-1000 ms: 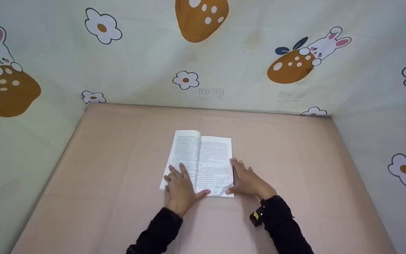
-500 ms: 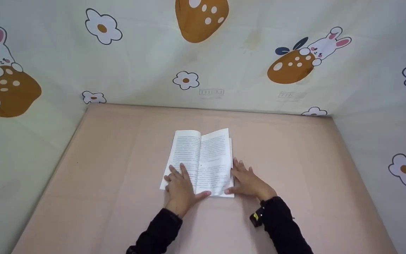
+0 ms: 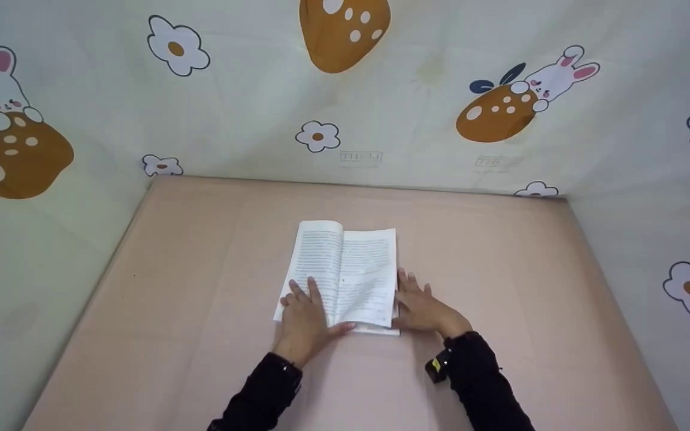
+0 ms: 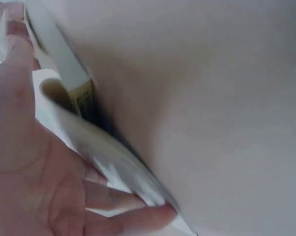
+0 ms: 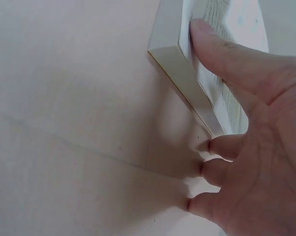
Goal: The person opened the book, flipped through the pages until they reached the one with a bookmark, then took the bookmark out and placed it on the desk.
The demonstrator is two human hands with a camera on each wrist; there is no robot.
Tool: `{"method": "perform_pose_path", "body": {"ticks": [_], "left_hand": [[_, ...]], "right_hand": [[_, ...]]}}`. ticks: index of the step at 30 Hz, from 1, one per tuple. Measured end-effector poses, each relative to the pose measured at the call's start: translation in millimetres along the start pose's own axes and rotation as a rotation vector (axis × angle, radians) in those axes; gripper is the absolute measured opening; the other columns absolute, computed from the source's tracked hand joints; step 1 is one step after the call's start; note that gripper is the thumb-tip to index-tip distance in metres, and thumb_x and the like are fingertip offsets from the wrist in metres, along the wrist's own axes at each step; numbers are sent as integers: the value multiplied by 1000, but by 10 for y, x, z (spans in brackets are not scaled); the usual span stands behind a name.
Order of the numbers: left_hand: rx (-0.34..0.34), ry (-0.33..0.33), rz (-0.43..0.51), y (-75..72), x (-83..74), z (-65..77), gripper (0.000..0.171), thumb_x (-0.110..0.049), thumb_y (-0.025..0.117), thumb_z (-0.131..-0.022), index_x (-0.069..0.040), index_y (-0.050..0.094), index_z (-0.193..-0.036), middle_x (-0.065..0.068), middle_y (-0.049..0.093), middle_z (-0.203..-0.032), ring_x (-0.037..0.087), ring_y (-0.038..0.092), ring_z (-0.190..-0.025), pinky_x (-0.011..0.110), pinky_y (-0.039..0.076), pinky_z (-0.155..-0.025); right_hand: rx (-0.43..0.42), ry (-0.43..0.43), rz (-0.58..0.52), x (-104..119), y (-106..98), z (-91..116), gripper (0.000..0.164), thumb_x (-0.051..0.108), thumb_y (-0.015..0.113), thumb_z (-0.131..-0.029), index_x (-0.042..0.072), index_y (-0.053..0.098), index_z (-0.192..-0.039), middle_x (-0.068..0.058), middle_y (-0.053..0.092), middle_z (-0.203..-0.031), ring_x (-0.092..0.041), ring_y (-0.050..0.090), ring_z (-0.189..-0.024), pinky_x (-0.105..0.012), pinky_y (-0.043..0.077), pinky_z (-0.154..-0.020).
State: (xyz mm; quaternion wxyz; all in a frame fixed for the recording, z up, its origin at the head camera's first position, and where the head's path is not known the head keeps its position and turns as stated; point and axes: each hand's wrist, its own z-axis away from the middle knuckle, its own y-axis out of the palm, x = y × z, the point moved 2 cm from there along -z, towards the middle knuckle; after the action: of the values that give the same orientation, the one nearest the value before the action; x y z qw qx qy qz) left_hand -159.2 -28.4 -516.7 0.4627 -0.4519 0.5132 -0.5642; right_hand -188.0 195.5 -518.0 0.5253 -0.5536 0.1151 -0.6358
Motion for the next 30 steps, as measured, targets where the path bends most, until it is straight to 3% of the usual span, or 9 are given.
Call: {"method": "perform_pose_path", "body": {"ticks": [4,8,14,18,21,25,30], "left_hand": [[-29,6,187,19,99,-17,85,-61,45,-87,9,40,-135,41,45,-126,49,54,-104,46,53,-76],[-50,14,269,31,184,-26,67,-46,43,-95,9,43,-133,39,46,-126,47,55,-99,46,53,-70],[-130,71,224,33,286,-26,51,-29,49,-95,13,52,-124,34,53,-121,40,58,-88,42,54,-65],[-128,92,183,81,331,-60,38,-8,53,-91,14,53,-121,31,55,-121,36,59,-85,38,53,-63],[-137,91,172,88,354,-59,38,5,53,-86,13,51,-123,28,56,-121,32,58,-83,34,52,-63],[-174,81,215,39,364,-30,52,8,57,-83,14,41,-132,28,54,-121,28,56,-78,29,50,-57],[-167,34,332,20,367,-30,73,10,58,-81,7,22,-144,29,31,-144,28,57,-78,27,48,-53]], "right_hand": [[3,-14,21,-1,0,12,77,30,72,-79,21,33,-145,-28,-6,-152,-47,-4,-139,-66,-1,-108],[11,-17,12,1,-5,20,79,31,72,-79,22,31,-146,-27,-7,-152,-46,-5,-139,-66,-2,-108],[18,-15,5,-16,3,0,82,34,72,-78,22,29,-147,-27,-7,-153,-45,-6,-140,-65,-2,-108],[21,-4,-1,-14,5,-2,82,33,72,-78,24,28,-147,-25,-8,-153,-43,-7,-141,-64,-3,-109],[25,-4,-5,-12,-2,2,82,35,72,-78,25,28,-147,-24,-8,-153,-43,-7,-141,-63,-4,-109],[32,-12,-15,-26,-8,-8,84,39,71,-77,24,28,-147,-26,-8,-153,-44,-9,-140,-64,-5,-109],[32,-8,-22,-28,-3,-10,85,39,72,-76,24,28,-147,-26,-9,-152,-45,-9,-140,-64,-5,-108]]}}
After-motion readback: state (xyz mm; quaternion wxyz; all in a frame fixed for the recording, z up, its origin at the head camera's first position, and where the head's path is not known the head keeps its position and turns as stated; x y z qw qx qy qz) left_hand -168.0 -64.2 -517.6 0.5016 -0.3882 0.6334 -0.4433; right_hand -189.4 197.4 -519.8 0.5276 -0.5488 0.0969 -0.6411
